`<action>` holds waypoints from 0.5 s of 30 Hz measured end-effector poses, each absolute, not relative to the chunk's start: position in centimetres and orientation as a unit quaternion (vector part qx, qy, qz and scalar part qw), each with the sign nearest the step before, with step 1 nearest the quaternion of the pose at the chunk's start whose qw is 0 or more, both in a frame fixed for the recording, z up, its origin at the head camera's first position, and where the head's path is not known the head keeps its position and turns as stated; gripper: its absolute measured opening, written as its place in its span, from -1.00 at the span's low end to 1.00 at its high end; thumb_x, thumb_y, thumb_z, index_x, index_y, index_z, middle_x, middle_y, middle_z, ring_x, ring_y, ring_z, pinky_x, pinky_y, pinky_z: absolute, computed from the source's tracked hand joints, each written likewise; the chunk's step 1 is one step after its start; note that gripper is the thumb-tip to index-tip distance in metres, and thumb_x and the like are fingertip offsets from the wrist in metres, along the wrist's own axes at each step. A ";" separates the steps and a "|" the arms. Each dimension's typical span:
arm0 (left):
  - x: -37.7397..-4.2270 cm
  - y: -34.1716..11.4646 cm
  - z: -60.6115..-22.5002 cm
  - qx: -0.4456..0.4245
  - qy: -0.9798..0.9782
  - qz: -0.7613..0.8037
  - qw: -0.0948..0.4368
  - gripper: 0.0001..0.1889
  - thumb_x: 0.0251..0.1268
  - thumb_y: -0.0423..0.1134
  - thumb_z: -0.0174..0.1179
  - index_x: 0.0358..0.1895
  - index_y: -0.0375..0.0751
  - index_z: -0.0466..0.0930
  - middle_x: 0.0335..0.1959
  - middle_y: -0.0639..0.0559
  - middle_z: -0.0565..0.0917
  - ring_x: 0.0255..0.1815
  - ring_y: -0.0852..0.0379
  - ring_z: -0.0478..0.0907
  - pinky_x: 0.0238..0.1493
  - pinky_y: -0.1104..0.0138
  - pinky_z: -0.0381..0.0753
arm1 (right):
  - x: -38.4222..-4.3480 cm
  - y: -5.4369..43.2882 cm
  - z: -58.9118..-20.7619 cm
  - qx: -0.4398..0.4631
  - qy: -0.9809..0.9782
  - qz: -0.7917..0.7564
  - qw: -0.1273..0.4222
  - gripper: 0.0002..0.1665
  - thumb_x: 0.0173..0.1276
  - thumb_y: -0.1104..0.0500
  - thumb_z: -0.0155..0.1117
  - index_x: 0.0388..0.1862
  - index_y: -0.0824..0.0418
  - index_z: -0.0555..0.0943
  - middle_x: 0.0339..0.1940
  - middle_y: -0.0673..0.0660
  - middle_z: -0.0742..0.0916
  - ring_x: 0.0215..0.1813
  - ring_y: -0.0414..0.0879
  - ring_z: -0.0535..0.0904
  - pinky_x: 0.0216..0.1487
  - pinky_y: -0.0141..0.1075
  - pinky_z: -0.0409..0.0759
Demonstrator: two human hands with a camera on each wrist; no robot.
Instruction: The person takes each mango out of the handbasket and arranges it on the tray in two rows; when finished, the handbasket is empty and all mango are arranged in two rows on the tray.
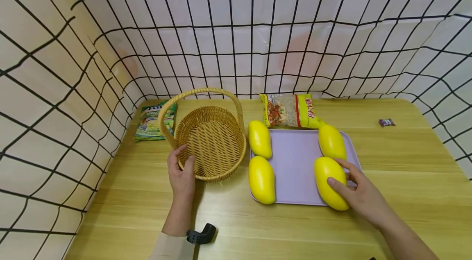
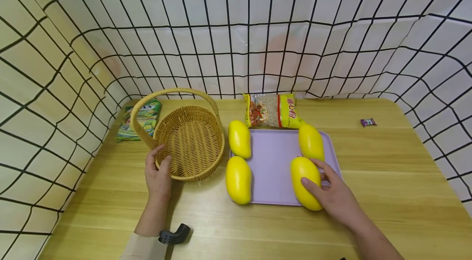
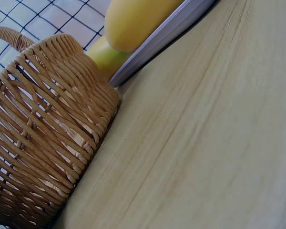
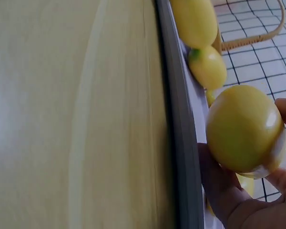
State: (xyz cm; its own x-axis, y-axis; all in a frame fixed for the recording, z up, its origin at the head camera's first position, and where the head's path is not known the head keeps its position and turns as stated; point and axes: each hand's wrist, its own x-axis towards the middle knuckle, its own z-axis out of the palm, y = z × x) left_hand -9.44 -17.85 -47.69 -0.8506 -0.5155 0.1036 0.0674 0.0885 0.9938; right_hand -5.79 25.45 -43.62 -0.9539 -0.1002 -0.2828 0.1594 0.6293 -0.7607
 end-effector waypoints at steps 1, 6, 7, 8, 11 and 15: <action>-9.5 -17.9 -47.7 0.159 -0.704 -0.656 0.222 -0.60 0.39 -0.42 0.09 0.27 -0.33 0.49 0.40 -0.16 0.34 0.48 -0.05 0.24 0.43 0.00 0.22 | -5.9 25.6 -43.6 0.016 0.892 -0.425 0.150 -0.16 0.54 -0.14 0.17 0.64 0.09 0.13 0.12 0.31 0.63 -0.08 -0.10 0.54 -0.24 -0.33 0.58; -9.5 -17.9 -47.8 0.161 -0.706 -0.654 0.219 -0.60 0.39 -0.42 0.09 0.28 -0.32 0.49 0.41 -0.16 0.33 0.49 -0.06 0.25 0.42 0.00 0.24 | -6.5 26.2 -43.3 0.022 0.889 -0.427 0.162 -0.15 0.53 -0.19 0.17 0.63 0.10 0.15 -0.01 0.27 0.67 -0.20 -0.13 0.56 -0.30 -0.31 0.59; -9.5 -18.0 -47.8 0.161 -0.706 -0.655 0.217 -0.60 0.39 -0.41 0.10 0.28 -0.31 0.49 0.41 -0.15 0.33 0.49 -0.06 0.24 0.42 0.01 0.24 | -6.6 26.2 -43.2 0.023 0.887 -0.430 0.167 -0.14 0.53 -0.19 0.16 0.64 0.10 0.14 -0.02 0.27 0.68 -0.22 -0.13 0.57 -0.30 -0.30 0.59; -9.5 -18.0 -47.8 0.161 -0.705 -0.656 0.216 -0.60 0.39 -0.41 0.10 0.28 -0.30 0.49 0.41 -0.15 0.33 0.49 -0.05 0.24 0.43 0.01 0.23 | -6.7 26.3 -43.2 0.023 0.886 -0.430 0.170 -0.14 0.54 -0.20 0.15 0.64 0.10 0.14 -0.05 0.27 0.69 -0.22 -0.13 0.57 -0.30 -0.30 0.58; -9.5 -18.0 -47.8 0.163 -0.706 -0.655 0.214 -0.60 0.39 -0.40 0.11 0.27 -0.26 0.51 0.41 -0.14 0.33 0.51 -0.03 0.22 0.45 0.03 0.21 | -6.8 26.4 -43.1 0.022 0.887 -0.425 0.178 -0.14 0.54 -0.22 0.13 0.64 0.10 0.14 0.01 0.32 0.69 -0.16 -0.09 0.58 -0.26 -0.28 0.57; -9.5 -18.0 -47.7 0.162 -0.708 -0.653 0.215 -0.60 0.38 -0.41 0.12 0.27 -0.27 0.51 0.41 -0.14 0.34 0.51 -0.02 0.22 0.46 0.03 0.20 | -6.9 26.5 -43.1 0.016 0.895 -0.407 0.182 -0.15 0.54 -0.25 0.10 0.63 0.10 0.17 0.19 0.43 0.60 0.03 0.07 0.59 -0.18 -0.23 0.56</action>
State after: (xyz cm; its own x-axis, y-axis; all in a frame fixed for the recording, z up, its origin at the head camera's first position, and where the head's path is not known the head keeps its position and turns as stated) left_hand -9.46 -17.96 -47.71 -0.8550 -0.5102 0.0928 0.0511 0.0951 0.9942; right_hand -6.88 26.48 -43.13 -0.9330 -0.1200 -0.3392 0.1768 0.6680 -0.7228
